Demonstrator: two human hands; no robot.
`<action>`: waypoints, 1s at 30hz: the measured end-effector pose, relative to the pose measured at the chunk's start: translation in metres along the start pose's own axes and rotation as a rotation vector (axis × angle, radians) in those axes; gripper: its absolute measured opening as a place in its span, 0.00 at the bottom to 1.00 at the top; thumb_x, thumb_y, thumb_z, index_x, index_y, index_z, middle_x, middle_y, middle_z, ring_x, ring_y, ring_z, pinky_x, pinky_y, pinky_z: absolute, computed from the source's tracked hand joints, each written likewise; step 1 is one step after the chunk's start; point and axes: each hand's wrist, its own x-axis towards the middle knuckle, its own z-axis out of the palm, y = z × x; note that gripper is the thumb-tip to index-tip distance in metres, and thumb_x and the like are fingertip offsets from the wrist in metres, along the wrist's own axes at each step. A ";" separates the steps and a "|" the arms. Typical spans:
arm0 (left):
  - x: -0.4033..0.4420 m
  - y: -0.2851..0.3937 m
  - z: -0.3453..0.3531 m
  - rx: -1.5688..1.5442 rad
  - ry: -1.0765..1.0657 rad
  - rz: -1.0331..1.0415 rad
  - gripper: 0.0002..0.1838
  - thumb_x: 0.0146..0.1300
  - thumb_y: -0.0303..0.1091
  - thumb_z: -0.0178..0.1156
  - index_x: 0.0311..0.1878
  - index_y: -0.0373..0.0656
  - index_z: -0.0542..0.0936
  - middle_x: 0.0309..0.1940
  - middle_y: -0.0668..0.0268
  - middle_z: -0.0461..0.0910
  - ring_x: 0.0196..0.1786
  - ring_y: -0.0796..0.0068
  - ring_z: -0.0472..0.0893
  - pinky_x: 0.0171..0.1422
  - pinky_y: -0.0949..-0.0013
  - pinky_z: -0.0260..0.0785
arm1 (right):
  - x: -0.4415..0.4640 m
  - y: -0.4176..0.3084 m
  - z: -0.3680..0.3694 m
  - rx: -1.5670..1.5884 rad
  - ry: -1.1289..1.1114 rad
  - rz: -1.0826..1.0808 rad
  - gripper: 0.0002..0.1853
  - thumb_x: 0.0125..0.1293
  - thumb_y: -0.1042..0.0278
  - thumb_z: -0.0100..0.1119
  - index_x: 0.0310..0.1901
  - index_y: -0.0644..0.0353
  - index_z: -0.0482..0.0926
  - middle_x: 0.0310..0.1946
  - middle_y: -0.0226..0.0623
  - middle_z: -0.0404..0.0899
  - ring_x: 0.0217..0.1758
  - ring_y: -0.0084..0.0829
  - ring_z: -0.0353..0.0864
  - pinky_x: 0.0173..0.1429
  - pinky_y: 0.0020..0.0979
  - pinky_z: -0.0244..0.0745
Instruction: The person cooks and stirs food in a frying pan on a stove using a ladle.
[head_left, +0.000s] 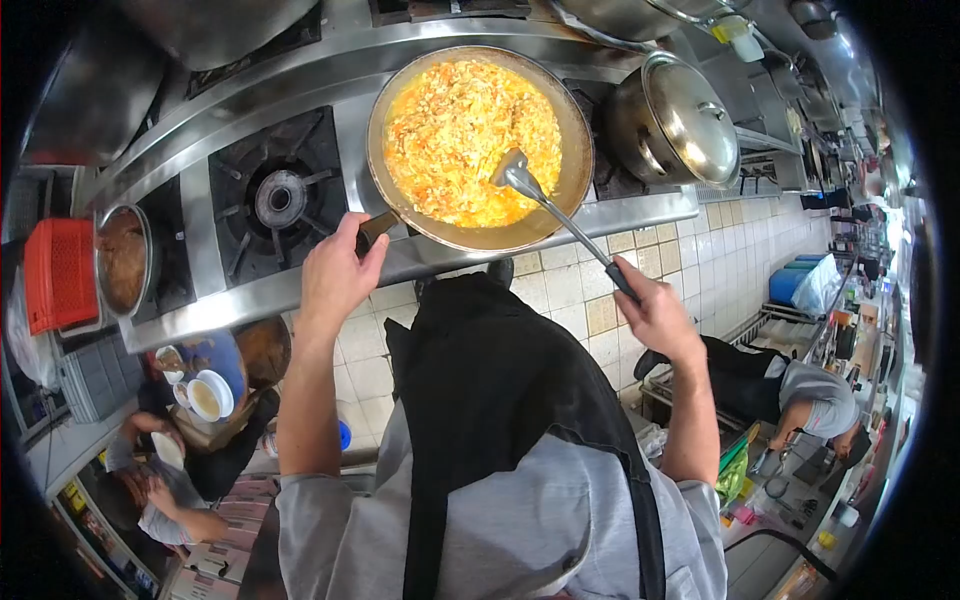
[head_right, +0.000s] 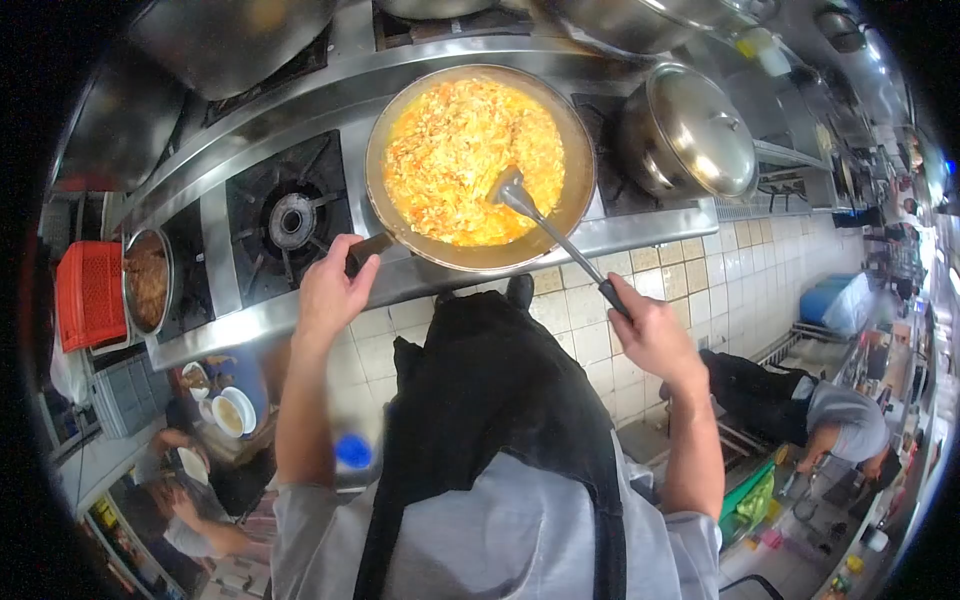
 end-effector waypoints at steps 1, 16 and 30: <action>0.000 0.000 0.002 0.008 0.009 -0.003 0.20 0.70 0.46 0.69 0.58 0.47 0.80 0.23 0.57 0.83 0.28 0.51 0.86 0.37 0.51 0.76 | -0.005 0.002 -0.008 -0.011 0.041 -0.071 0.27 0.71 0.73 0.66 0.71 0.64 0.77 0.36 0.60 0.85 0.39 0.58 0.89 0.45 0.45 0.81; -0.005 0.017 -0.003 0.026 0.001 -0.069 0.20 0.70 0.46 0.68 0.58 0.45 0.81 0.27 0.56 0.87 0.36 0.47 0.89 0.43 0.48 0.80 | 0.048 -0.061 -0.005 -0.099 0.151 -0.420 0.23 0.73 0.72 0.66 0.68 0.64 0.79 0.42 0.57 0.88 0.43 0.59 0.88 0.49 0.50 0.82; -0.005 0.004 0.007 0.028 0.065 -0.064 0.23 0.68 0.50 0.70 0.60 0.49 0.82 0.23 0.59 0.84 0.30 0.52 0.88 0.39 0.52 0.78 | 0.015 0.011 -0.017 -0.040 0.076 -0.138 0.26 0.73 0.74 0.64 0.72 0.60 0.76 0.39 0.61 0.86 0.42 0.61 0.88 0.47 0.48 0.81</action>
